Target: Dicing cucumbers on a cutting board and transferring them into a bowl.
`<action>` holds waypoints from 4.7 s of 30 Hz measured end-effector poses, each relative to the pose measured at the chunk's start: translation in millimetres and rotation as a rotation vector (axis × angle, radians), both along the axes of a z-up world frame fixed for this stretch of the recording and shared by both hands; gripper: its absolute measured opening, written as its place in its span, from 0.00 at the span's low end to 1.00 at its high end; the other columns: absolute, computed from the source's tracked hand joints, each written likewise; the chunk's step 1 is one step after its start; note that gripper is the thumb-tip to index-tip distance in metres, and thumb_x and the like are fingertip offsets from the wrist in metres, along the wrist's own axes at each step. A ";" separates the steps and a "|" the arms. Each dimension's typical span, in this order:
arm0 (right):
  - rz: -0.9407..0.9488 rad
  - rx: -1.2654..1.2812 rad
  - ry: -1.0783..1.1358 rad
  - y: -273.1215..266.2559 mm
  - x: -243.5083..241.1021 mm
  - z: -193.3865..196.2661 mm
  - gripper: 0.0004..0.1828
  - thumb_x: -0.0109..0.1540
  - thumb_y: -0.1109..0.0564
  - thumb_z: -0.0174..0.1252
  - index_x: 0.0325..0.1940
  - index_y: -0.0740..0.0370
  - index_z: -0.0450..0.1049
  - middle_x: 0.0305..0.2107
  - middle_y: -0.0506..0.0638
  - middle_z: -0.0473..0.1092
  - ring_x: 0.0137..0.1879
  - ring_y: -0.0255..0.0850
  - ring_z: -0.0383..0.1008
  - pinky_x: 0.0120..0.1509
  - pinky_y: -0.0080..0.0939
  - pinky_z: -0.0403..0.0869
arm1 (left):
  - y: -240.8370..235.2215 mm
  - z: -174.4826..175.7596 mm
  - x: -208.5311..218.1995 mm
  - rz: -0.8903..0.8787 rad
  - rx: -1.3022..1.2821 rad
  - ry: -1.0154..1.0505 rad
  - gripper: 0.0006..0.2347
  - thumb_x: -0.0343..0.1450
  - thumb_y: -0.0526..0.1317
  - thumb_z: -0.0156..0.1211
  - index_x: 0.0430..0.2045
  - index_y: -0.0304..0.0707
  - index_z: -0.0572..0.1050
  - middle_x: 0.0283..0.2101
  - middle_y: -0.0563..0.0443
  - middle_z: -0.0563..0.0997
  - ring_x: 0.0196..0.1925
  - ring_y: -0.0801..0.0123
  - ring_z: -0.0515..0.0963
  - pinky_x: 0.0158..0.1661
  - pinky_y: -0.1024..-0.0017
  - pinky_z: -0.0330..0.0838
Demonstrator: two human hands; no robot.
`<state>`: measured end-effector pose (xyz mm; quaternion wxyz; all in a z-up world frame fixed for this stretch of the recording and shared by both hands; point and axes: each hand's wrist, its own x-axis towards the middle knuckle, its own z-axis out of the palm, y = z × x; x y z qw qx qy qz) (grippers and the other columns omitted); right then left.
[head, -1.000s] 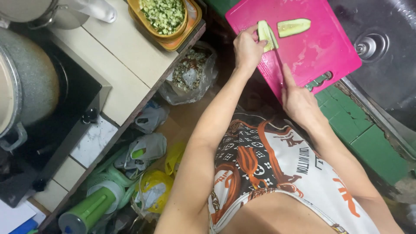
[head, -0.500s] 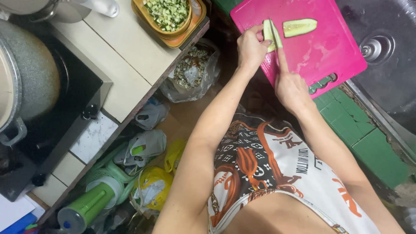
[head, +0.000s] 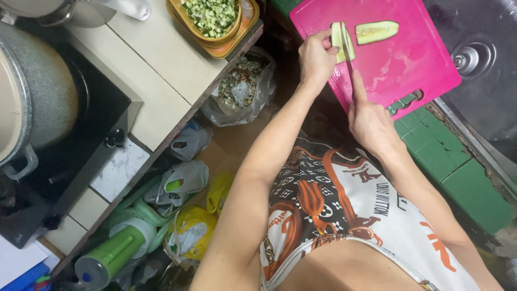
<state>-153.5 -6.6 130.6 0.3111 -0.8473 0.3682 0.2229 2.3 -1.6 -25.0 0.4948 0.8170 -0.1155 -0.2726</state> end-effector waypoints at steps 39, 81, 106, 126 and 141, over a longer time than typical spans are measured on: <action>0.017 0.097 -0.226 -17.7 21.0 -47.0 0.43 0.70 0.65 0.37 0.84 0.49 0.25 0.15 0.69 0.63 0.17 0.64 0.61 0.27 0.61 0.62 | -5.3 0.7 7.1 0.017 0.019 -0.036 0.12 0.67 0.29 0.64 0.43 0.33 0.82 0.41 0.41 0.89 0.45 0.59 0.90 0.54 0.66 0.84; -0.039 -0.050 0.006 -29.8 -60.4 -2.7 0.39 0.71 0.56 0.37 0.86 0.43 0.37 0.18 0.69 0.68 0.26 0.70 0.71 0.42 0.65 0.71 | 15.7 -30.6 -15.2 -0.625 -0.308 -0.621 0.20 0.64 0.30 0.72 0.51 0.32 0.79 0.49 0.51 0.78 0.52 0.58 0.76 0.56 0.55 0.76; -0.096 0.061 0.000 -25.1 -46.3 -6.4 0.39 0.70 0.60 0.37 0.85 0.47 0.38 0.16 0.68 0.65 0.23 0.69 0.68 0.38 0.65 0.68 | 12.6 -37.9 -18.5 -0.556 -0.293 -0.650 0.18 0.63 0.31 0.72 0.47 0.35 0.80 0.46 0.53 0.80 0.51 0.59 0.77 0.54 0.55 0.77; -0.114 0.058 0.007 -16.6 -41.3 -15.8 0.41 0.69 0.61 0.38 0.85 0.48 0.33 0.21 0.74 0.68 0.28 0.73 0.70 0.41 0.66 0.68 | 12.3 -39.6 -20.3 -0.547 -0.260 -0.658 0.18 0.62 0.31 0.74 0.46 0.37 0.81 0.46 0.56 0.79 0.51 0.62 0.77 0.54 0.56 0.77; -0.150 0.153 -0.085 -13.3 -51.5 3.0 0.40 0.69 0.62 0.39 0.85 0.52 0.37 0.14 0.66 0.61 0.21 0.65 0.64 0.36 0.60 0.63 | 11.4 -37.0 -20.4 -0.535 -0.245 -0.622 0.17 0.62 0.31 0.74 0.45 0.37 0.81 0.46 0.56 0.80 0.51 0.62 0.78 0.55 0.56 0.77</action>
